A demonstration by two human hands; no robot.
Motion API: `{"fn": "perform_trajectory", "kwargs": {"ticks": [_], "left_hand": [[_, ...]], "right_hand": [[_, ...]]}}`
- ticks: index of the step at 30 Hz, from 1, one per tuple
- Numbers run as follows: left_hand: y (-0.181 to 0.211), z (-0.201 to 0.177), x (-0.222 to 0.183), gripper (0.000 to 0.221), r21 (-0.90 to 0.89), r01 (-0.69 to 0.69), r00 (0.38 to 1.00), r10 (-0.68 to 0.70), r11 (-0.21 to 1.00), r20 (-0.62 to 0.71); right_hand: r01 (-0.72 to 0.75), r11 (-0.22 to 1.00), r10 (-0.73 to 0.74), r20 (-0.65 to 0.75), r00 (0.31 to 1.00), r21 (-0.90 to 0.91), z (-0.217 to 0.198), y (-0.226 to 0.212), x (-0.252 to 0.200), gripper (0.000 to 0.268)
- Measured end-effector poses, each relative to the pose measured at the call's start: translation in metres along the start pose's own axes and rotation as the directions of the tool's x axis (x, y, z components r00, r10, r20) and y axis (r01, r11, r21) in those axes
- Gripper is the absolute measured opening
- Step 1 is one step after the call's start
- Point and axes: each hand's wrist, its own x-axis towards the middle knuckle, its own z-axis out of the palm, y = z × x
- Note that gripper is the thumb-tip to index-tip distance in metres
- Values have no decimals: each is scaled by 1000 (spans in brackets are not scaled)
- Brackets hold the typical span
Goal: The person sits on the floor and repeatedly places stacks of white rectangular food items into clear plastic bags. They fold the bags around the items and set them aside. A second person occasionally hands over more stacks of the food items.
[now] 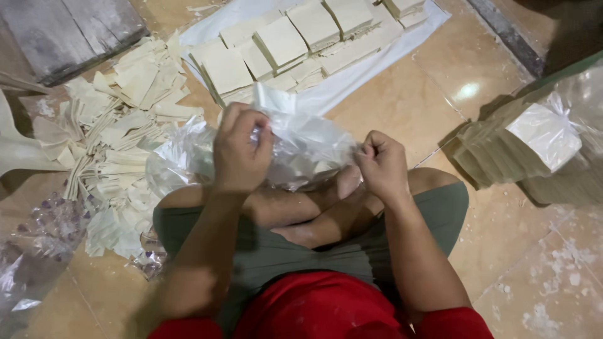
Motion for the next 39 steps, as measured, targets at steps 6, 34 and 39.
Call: {"fn": "perform_trajectory", "kwargs": {"ticks": [6, 34, 39], "left_hand": [[14, 17, 5, 3, -70, -124, 985, 131, 990, 108], [-241, -2, 77, 62, 386, 796, 422, -884, 467, 198], [-270, 35, 99, 62, 32, 962, 267, -959, 271, 93]], "right_hand": [[272, 922, -197, 269, 943, -275, -3, -68, 5, 89], [-219, 918, 197, -98, 975, -330, -11, 34, 99, 28], [-274, 816, 333, 26, 943, -510, -6, 48, 109, 48]]}}
